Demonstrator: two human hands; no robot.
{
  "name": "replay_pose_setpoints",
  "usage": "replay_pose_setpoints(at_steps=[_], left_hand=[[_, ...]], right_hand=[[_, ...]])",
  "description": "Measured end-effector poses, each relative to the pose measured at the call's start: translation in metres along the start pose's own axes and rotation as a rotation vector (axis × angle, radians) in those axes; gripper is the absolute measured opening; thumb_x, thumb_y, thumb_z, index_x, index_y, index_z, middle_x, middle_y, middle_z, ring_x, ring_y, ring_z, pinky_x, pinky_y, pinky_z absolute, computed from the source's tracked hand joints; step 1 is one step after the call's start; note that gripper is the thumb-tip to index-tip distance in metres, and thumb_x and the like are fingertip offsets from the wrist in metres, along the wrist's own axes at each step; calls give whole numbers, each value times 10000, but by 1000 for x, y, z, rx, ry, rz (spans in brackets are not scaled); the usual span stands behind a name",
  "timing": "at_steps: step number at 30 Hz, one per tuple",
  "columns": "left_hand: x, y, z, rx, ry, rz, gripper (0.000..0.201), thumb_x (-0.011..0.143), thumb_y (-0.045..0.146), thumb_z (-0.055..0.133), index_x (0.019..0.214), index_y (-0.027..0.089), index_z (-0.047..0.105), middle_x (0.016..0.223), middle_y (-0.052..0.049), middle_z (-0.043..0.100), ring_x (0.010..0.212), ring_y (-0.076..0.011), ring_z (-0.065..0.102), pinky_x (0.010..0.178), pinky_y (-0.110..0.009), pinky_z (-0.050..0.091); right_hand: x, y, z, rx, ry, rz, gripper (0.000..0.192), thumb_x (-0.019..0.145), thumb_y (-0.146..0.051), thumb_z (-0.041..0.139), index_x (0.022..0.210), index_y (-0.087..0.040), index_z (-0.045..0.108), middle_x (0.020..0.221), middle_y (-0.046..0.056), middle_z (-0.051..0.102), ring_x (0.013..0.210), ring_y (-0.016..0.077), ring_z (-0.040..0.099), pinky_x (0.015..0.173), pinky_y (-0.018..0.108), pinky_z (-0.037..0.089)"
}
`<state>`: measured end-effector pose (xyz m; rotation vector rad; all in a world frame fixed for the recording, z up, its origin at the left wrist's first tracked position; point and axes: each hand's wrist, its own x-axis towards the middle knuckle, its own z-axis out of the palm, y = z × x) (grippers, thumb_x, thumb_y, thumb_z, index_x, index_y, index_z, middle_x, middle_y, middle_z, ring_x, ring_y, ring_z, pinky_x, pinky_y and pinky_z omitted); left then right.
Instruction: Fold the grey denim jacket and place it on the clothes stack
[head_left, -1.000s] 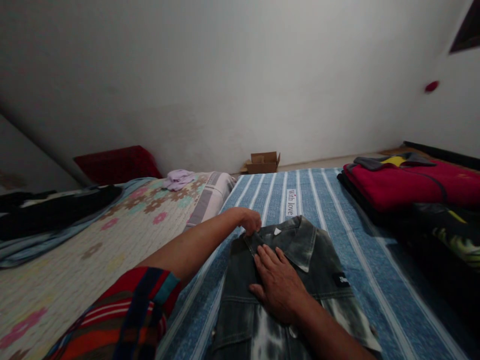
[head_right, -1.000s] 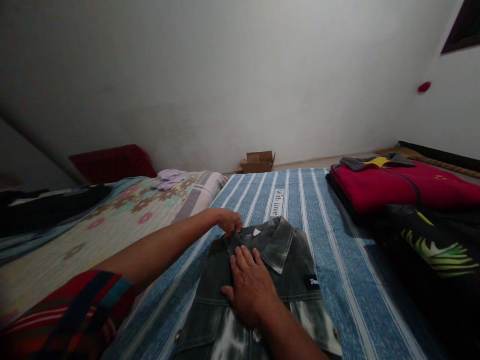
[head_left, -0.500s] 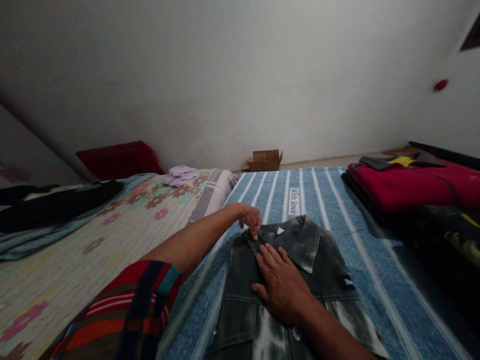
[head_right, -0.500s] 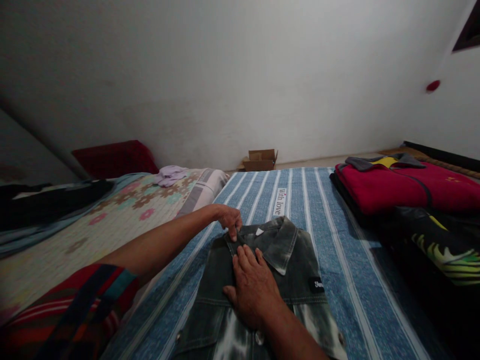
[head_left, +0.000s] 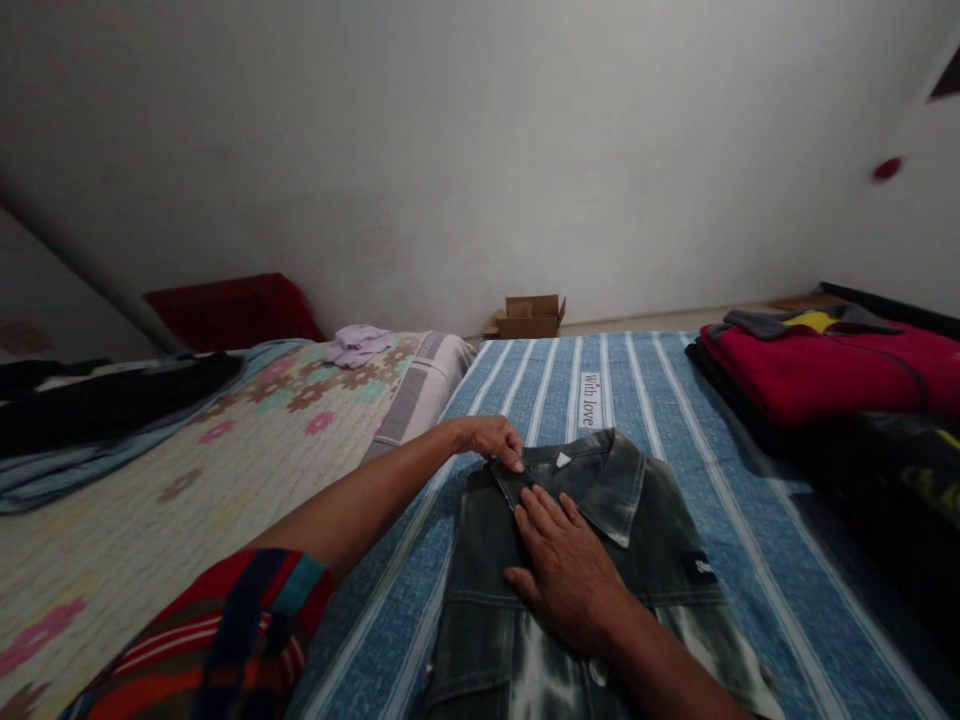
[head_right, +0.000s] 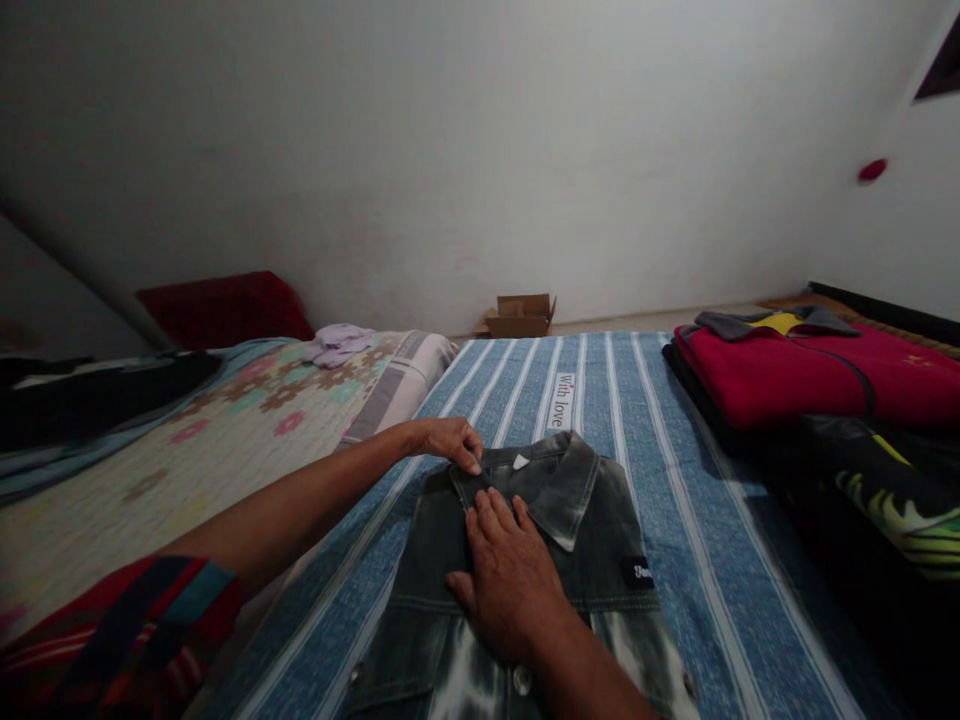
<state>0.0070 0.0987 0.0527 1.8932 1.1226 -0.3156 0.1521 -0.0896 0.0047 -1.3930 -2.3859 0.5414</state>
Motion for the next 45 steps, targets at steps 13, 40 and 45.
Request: replay_pose_setpoints(at_steps=[13, 40, 45], left_hand=[[-4, -4, 6, -79, 91, 120, 304, 512, 417, 716, 575, 135, 623, 499, 46, 477, 536, -92, 379, 509, -228, 265], [8, -3, 42, 392, 766, 94, 285, 815, 356, 464, 619, 172, 558, 659, -31, 581, 699, -163, 532, 660, -252, 357], [-15, 7, 58, 423, 887, 63, 229, 870, 288, 388, 895, 172, 584, 955, -73, 617, 929, -186, 560, 835, -277, 388]], right_hand=[[0, 0, 1, -4, 12, 4, 657, 875, -506, 402, 1388, -100, 349, 1485, 126, 203, 1378, 257, 115, 1114, 460, 74], [0, -1, -1, -27, 24, -10, 646, 877, -500, 386, 1382, -99, 356, 1481, 130, 225, 1376, 248, 129, 1111, 451, 74], [-1, -1, 0, -47, 42, -24, 642, 878, -499, 387, 1377, -95, 363, 1477, 131, 239, 1374, 250, 137, 1107, 454, 92]])
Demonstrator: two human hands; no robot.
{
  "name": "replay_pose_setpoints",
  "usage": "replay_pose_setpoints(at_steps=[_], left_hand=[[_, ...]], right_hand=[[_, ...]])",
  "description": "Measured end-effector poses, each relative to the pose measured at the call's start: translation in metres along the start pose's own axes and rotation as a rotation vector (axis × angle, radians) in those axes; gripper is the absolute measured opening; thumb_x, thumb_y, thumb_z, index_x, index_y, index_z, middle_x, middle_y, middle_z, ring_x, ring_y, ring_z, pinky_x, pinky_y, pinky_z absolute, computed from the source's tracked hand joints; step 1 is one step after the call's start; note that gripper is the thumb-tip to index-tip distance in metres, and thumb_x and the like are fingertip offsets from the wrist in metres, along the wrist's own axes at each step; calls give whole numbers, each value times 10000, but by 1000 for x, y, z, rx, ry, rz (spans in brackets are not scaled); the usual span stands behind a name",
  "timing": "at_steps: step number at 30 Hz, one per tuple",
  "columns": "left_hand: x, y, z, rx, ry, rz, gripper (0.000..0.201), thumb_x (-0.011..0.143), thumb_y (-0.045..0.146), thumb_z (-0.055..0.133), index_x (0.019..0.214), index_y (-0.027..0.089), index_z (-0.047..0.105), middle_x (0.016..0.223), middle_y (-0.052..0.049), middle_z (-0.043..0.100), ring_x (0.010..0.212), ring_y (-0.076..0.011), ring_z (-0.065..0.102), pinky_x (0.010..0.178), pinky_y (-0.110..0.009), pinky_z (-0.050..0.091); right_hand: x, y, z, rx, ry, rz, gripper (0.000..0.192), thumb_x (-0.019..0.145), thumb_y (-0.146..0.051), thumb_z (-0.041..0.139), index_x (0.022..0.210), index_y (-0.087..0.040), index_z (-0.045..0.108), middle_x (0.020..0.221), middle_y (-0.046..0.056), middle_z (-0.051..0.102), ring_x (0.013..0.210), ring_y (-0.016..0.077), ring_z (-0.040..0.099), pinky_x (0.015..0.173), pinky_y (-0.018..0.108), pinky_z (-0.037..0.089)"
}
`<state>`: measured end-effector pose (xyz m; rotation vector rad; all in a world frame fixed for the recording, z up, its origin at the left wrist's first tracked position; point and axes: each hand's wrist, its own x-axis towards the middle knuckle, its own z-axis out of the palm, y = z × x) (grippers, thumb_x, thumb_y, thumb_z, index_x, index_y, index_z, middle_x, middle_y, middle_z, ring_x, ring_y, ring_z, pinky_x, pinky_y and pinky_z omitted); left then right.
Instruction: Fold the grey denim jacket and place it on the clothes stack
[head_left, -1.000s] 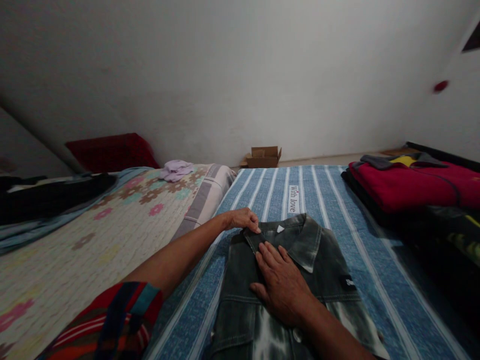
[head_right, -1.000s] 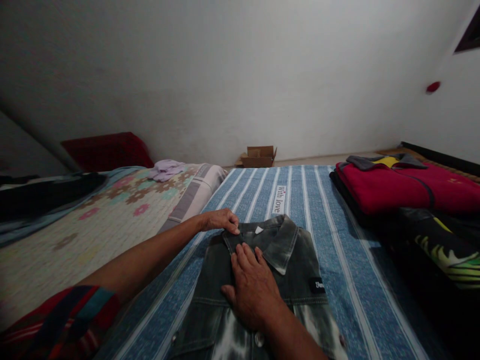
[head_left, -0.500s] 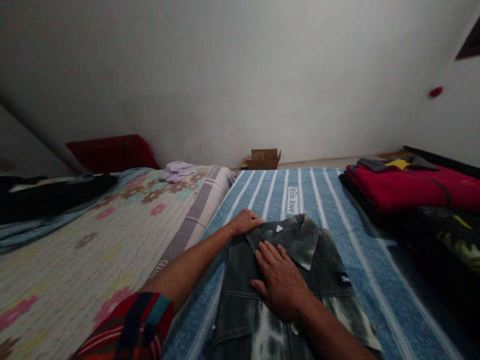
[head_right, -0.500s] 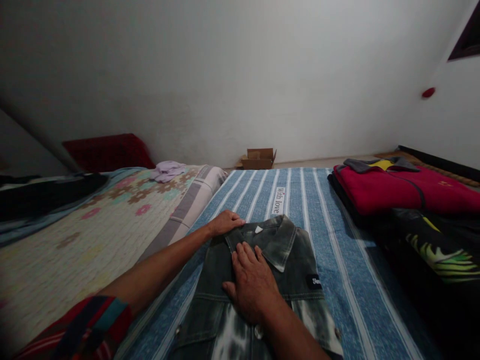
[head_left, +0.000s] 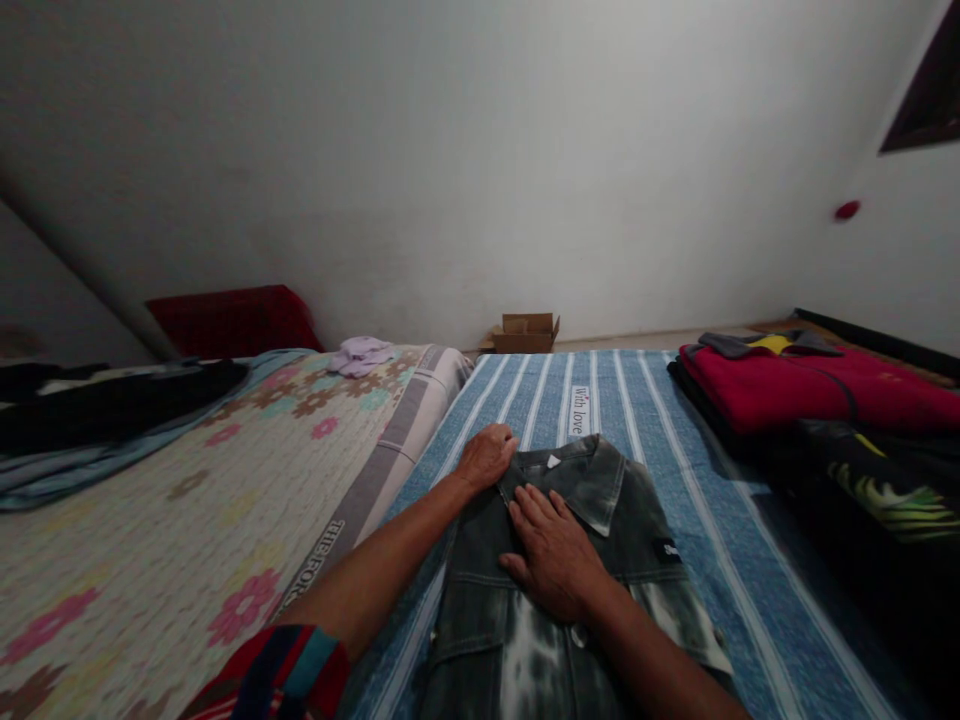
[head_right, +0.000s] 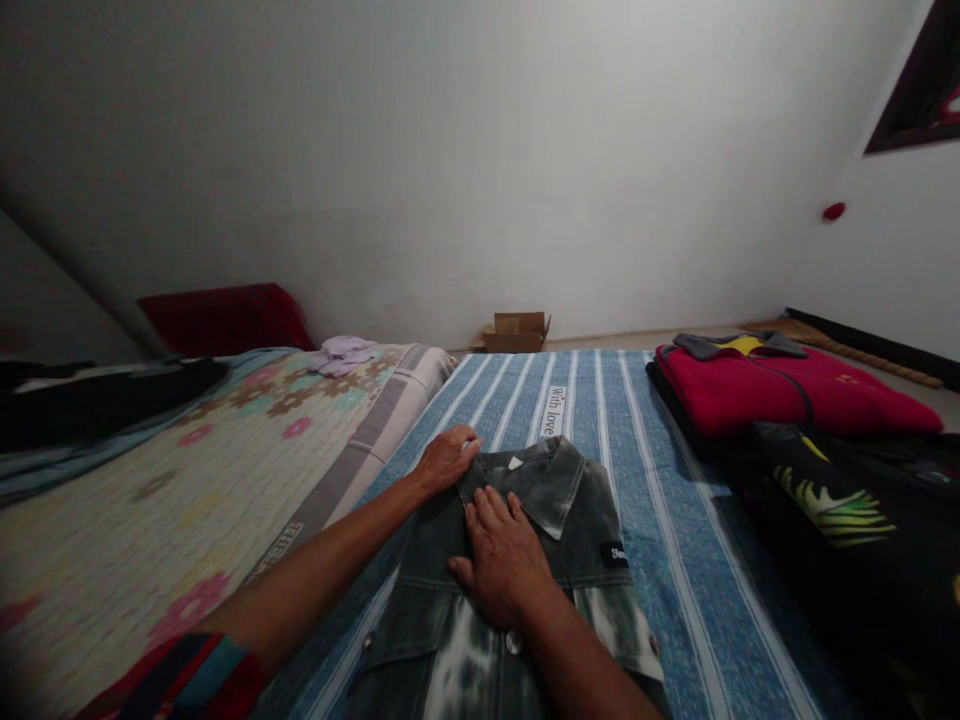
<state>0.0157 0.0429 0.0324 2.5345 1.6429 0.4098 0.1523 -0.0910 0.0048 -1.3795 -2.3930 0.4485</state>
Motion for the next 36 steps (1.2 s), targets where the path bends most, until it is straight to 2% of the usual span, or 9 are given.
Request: replay_pose_setpoints(at_steps=[6, 9, 12, 17, 22, 24, 28, 32, 36], left_hand=[[-49, 4, 5, 9, 24, -74, 283, 852, 222, 409, 1101, 141, 517, 1148, -103, 566, 1091, -196, 510, 945, -297, 360], [-65, 1, 11, 10, 20, -136, 281, 858, 242, 401, 1077, 117, 526, 1117, -125, 582, 1073, -217, 525, 932, -325, 376], [-70, 0, 13, 4, 24, -177, 250, 874, 257, 379, 997, 125, 552, 1045, -111, 609, 1011, -203, 557, 897, -310, 399], [-72, 2, 11, 8, 37, -190, 250, 879, 266, 391, 1003, 123, 554, 1055, -104, 606, 1035, -187, 549, 910, -281, 392], [-81, 15, 3, 63, 59, -218, 353, 839, 244, 457, 1165, 112, 495, 1305, -177, 466, 1248, -272, 393, 998, -399, 322], [-87, 23, 1, 92, 36, -177, 393, 831, 233, 468, 1213, 141, 469, 1374, -161, 406, 1299, -266, 328, 1031, -417, 281], [-95, 32, 2, 125, -32, -115, 357, 848, 256, 446, 1190, 164, 490, 1403, -146, 384, 1302, -238, 335, 1041, -424, 274], [-99, 32, 5, 125, -34, -129, 405, 858, 272, 432, 1241, 140, 448, 1423, -161, 348, 1319, -238, 309, 1040, -431, 281], [-103, 37, 2, 138, -48, -119, 396, 854, 280, 443, 1221, 131, 466, 1410, -169, 364, 1317, -254, 310, 1033, -430, 292]], right_hand=[[0, 0, 0, -31, 26, -19, 644, 878, -494, 393, 1377, -89, 356, 1468, 142, 261, 1369, 250, 156, 1104, 453, 100], [1, -1, -4, -40, 3, -15, 617, 877, -472, 406, 1368, -101, 369, 1459, 140, 287, 1366, 250, 169, 1099, 463, 105], [0, -5, -8, -47, -21, 8, 572, 878, -461, 410, 1342, -127, 409, 1447, 133, 316, 1359, 249, 195, 1092, 467, 112], [-13, -15, -14, -44, -39, 37, 529, 897, -465, 382, 1303, -134, 455, 1428, 133, 350, 1347, 248, 229, 1088, 456, 123], [-23, -26, -16, -64, -13, 46, 487, 913, -449, 360, 1247, -126, 504, 1376, 140, 419, 1316, 249, 289, 1073, 447, 156], [-24, -28, -15, -84, -6, 57, 460, 908, -456, 373, 1192, -137, 546, 1316, 135, 479, 1285, 244, 333, 1067, 439, 163], [-25, -32, -15, -73, -1, 69, 426, 903, -461, 391, 1116, -145, 580, 1248, 122, 526, 1228, 235, 393, 1056, 427, 180], [-37, -39, -18, -20, 62, 57, 312, 910, -403, 415, 1031, -180, 596, 1122, 79, 591, 1108, 199, 492, 1034, 403, 228], [-61, -39, -16, 12, 222, 86, 202, 898, -310, 449, 950, -202, 611, 1039, 49, 615, 1042, 179, 523, 1022, 369, 262]])
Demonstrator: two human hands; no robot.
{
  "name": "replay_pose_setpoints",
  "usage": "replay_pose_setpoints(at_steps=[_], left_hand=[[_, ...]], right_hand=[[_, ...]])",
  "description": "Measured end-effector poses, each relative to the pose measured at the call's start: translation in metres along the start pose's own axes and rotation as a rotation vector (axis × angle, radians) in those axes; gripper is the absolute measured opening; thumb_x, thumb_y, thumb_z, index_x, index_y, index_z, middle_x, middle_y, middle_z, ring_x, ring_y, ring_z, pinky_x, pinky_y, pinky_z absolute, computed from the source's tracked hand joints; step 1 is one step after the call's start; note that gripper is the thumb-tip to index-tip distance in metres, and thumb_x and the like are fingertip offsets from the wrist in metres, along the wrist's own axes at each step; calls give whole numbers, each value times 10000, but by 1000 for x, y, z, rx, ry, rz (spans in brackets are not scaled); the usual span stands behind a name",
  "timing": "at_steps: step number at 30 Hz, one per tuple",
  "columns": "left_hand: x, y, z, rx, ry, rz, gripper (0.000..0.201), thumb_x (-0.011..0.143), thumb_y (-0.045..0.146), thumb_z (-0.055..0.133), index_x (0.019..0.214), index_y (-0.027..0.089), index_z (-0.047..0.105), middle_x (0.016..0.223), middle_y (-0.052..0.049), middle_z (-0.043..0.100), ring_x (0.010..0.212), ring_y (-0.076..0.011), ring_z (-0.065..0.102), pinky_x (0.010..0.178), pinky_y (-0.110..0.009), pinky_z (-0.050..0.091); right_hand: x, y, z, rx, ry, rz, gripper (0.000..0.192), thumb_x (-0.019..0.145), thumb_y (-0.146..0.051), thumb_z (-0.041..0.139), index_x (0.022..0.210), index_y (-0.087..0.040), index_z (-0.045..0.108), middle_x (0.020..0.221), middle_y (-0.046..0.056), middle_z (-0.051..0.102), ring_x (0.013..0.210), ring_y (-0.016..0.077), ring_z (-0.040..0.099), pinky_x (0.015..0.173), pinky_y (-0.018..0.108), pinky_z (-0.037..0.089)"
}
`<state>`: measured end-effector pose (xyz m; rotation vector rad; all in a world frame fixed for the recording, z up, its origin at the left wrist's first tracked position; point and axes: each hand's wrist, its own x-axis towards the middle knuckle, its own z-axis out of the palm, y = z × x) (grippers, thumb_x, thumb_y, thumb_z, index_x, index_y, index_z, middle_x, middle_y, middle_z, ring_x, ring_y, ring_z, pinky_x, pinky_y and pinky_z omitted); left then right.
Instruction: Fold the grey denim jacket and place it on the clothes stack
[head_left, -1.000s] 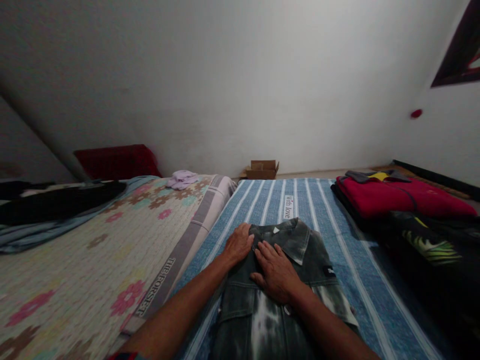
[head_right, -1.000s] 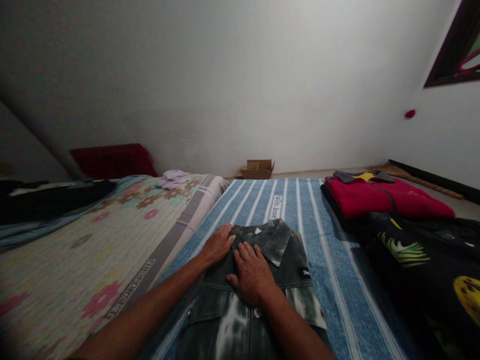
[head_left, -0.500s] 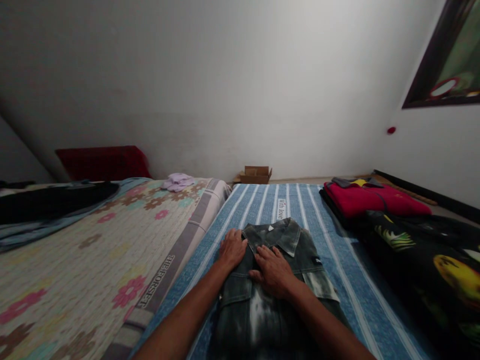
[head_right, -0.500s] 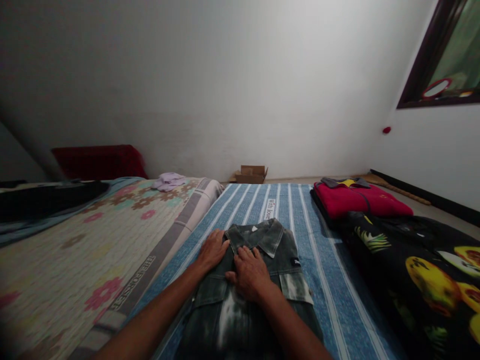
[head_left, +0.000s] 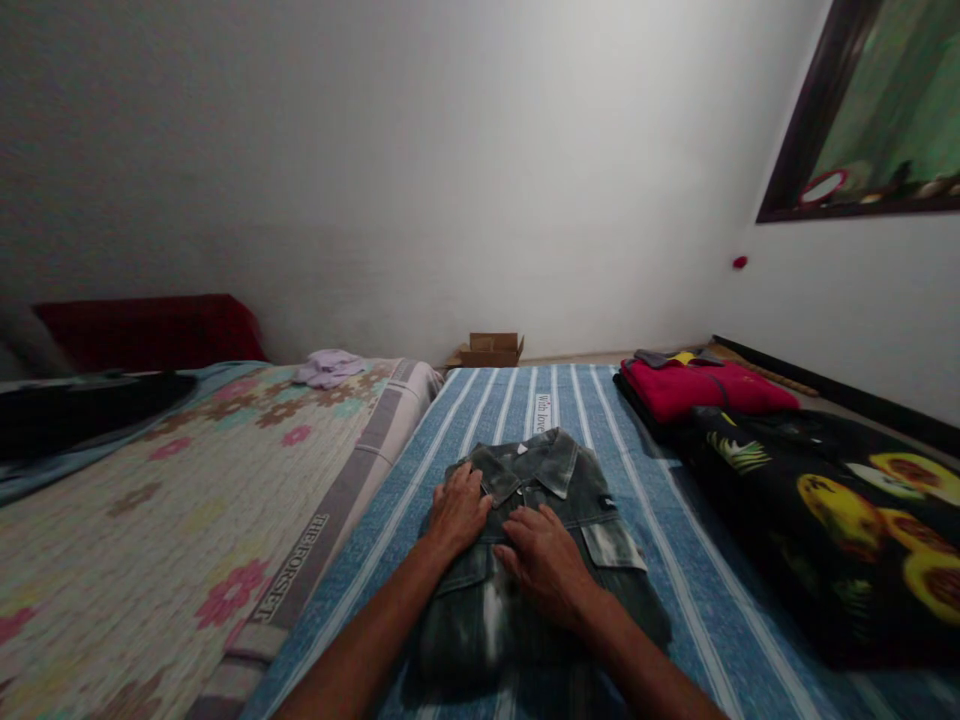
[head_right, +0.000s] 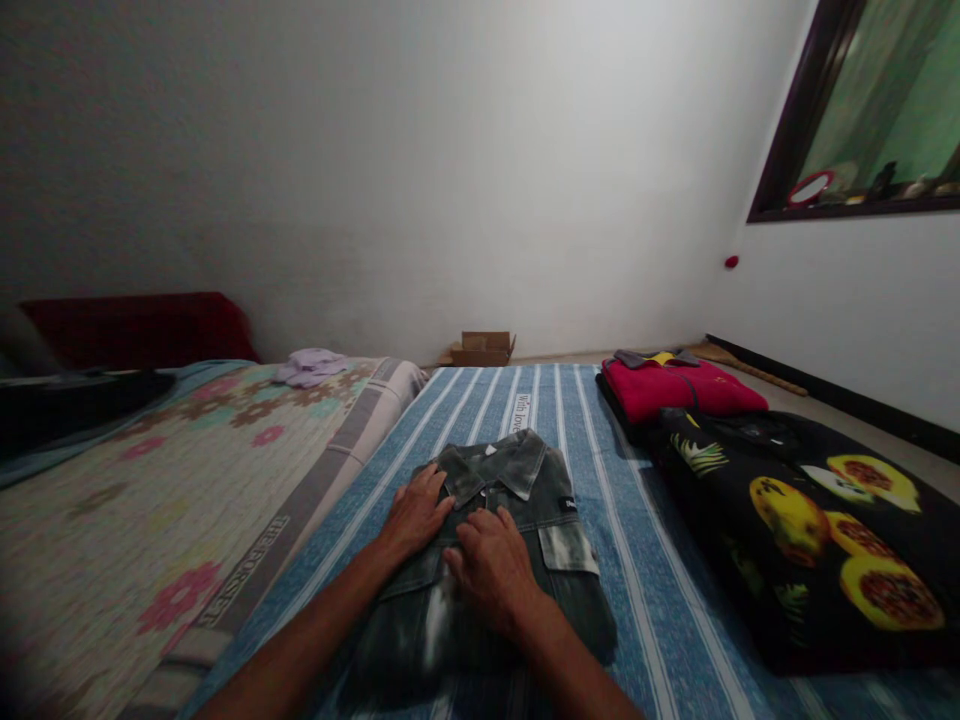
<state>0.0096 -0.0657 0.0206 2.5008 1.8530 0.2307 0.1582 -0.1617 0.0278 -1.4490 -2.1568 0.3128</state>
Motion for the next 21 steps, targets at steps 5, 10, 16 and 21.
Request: replay_pose_setpoints(at_steps=[5, 10, 16, 21], left_hand=[[-6, 24, -9, -18, 18, 97, 367, 847, 273, 455, 1195, 162, 490, 1382, -147, 411, 1303, -244, 335, 1046, -426, 280], [-2, 59, -15, -97, -4, 279, 399, 818, 195, 470, 1216, 169, 480, 1377, -119, 425, 1297, -210, 347, 1056, -381, 298], [-3, 76, -6, -16, 4, 408, 353, 847, 168, 389, 1179, 175, 510, 1402, -109, 404, 1312, -250, 321, 1041, -511, 278], [-8, 69, 3, 8, 5, 382, 381, 854, 164, 362, 1209, 202, 494, 1436, -89, 359, 1325, -252, 302, 1032, -562, 258]], right_hand=[[-27, 22, 0, -7, 202, 62, 225, 899, -245, 413, 946, -207, 630, 1068, 62, 618, 1039, 185, 528, 986, 347, 325], [-35, 39, -2, -3, 295, 76, 264, 895, -221, 383, 951, -191, 640, 1061, 79, 632, 1027, 199, 541, 966, 357, 362], [-19, 43, -12, -75, 222, 161, 275, 881, -194, 378, 980, -189, 635, 1125, 89, 600, 1072, 210, 516, 951, 344, 367], [-1, 47, -11, -129, 78, 202, 332, 894, -246, 385, 1181, -192, 542, 1272, 96, 516, 1204, 224, 420, 1005, 384, 302]])
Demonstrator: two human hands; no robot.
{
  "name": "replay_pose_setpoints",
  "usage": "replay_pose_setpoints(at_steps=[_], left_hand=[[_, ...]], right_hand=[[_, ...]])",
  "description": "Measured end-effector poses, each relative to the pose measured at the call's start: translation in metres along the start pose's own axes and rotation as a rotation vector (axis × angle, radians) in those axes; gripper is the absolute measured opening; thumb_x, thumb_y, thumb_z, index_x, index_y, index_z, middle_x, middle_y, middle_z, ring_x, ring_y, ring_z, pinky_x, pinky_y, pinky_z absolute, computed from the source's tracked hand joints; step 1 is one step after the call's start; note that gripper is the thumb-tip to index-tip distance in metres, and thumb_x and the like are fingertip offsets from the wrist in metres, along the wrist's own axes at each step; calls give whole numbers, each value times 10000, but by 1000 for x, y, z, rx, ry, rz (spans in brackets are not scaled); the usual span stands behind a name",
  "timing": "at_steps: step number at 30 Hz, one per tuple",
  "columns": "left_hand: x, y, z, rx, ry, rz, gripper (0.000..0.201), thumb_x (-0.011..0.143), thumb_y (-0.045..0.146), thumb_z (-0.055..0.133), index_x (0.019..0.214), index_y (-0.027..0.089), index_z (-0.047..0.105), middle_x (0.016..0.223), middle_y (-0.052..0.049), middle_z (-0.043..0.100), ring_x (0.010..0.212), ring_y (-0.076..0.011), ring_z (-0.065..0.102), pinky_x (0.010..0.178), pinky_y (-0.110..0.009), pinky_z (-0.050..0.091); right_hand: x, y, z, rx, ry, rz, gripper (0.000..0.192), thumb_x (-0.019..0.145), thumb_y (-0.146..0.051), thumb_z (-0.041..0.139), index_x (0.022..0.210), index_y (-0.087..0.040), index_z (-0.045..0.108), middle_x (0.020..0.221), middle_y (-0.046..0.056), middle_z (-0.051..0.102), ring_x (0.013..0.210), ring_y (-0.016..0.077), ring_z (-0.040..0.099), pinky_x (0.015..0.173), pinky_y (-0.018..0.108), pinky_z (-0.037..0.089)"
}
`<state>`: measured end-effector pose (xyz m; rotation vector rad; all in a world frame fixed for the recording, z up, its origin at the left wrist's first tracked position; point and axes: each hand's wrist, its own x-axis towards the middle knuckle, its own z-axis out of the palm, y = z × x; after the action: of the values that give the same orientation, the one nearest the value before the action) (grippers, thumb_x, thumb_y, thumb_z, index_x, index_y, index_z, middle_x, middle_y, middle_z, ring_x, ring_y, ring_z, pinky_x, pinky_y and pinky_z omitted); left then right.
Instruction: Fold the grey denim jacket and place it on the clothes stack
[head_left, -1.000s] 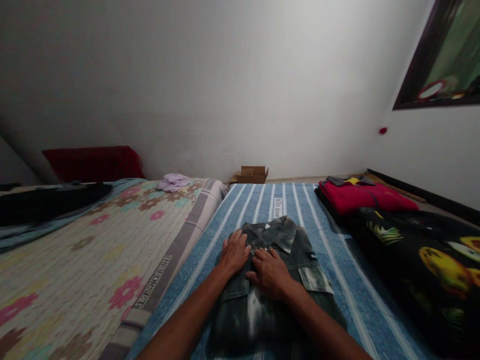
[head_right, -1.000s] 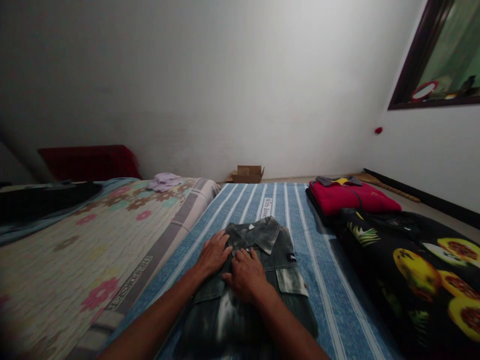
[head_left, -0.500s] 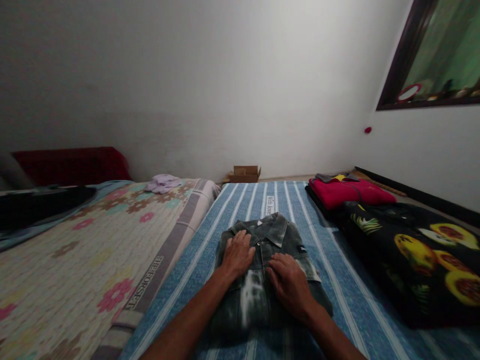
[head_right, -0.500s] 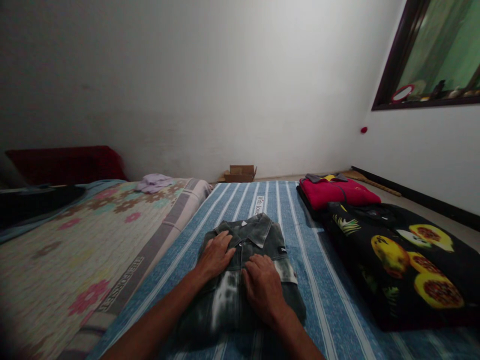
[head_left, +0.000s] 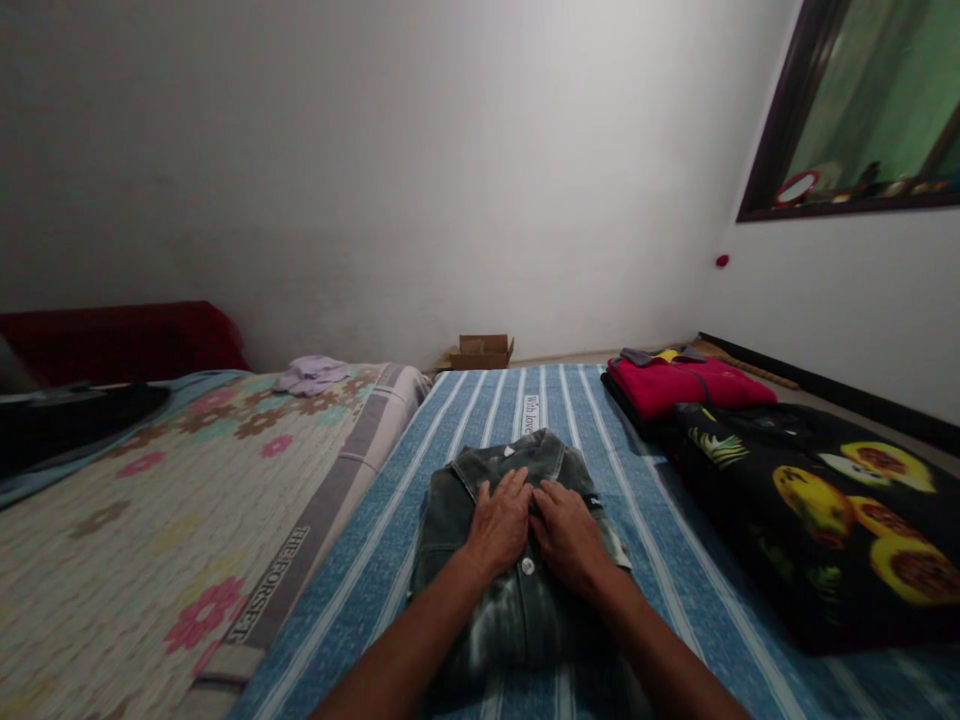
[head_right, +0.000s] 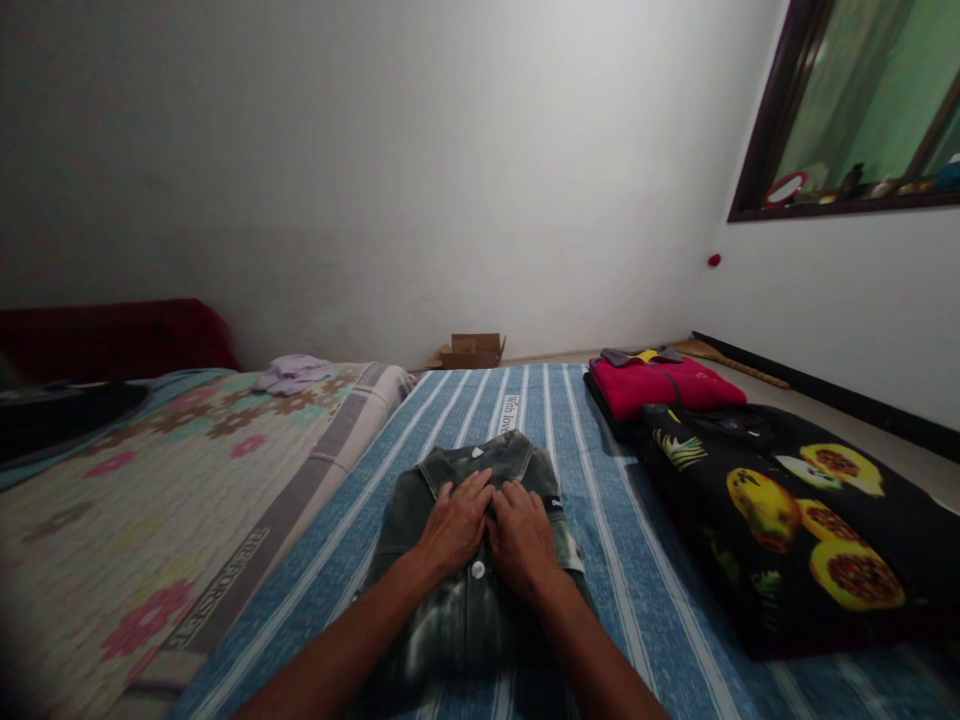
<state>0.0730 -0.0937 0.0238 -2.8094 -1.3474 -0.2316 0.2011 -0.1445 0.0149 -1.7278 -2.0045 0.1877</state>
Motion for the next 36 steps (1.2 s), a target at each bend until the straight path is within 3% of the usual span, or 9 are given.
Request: replay_pose_setpoints(at_steps=[7, 11, 15, 19, 27, 36], left_hand=[[-3, 1, 4, -17, 19, -54, 323, 843, 154, 384, 1115, 195, 551, 1423, -93, 379, 1308, -250, 333, 1030, -559, 265], [-3, 8, -1, -54, 94, 41, 378, 832, 109, 386, 1179, 177, 518, 1404, -96, 409, 1316, -216, 320, 1071, -496, 226], [-3, 11, -1, -122, -6, 30, 388, 868, 149, 355, 1228, 202, 489, 1324, -89, 505, 1259, -216, 403, 1049, -530, 239], [-4, 6, 6, -146, -42, -21, 416, 876, 154, 339, 1270, 212, 457, 1347, -73, 486, 1281, -207, 377, 1055, -511, 240], [-5, -3, 21, -183, -3, -24, 452, 858, 140, 343, 1294, 205, 442, 1347, -58, 487, 1281, -209, 372, 1059, -499, 239], [-6, -2, 23, -209, 27, -38, 434, 872, 143, 332, 1281, 220, 455, 1348, -37, 488, 1281, -195, 370, 1069, -479, 226]], right_hand=[[0, 1, 12, -53, -68, -11, 341, 928, -263, 309, 1129, -177, 571, 1296, 107, 502, 1241, 231, 379, 1034, 426, 239], [-1, 2, 13, -38, -59, -37, 367, 907, -230, 342, 1231, -190, 509, 1287, 93, 504, 1225, 222, 383, 1036, 415, 231], [-2, 4, 14, 2, -34, -57, 380, 890, -210, 370, 1249, -208, 496, 1254, 69, 525, 1196, 208, 400, 1040, 389, 218], [-2, 4, 15, 26, 2, -51, 366, 906, -204, 346, 1237, -225, 503, 1214, 51, 551, 1162, 192, 430, 1031, 370, 225], [-3, 6, 17, 31, 25, -50, 330, 907, -207, 361, 1176, -216, 551, 1187, 61, 567, 1147, 194, 449, 1020, 362, 243], [-1, 10, 20, 49, 103, 6, 289, 880, -173, 390, 1077, -189, 601, 1177, 81, 570, 1104, 195, 486, 963, 326, 332]])
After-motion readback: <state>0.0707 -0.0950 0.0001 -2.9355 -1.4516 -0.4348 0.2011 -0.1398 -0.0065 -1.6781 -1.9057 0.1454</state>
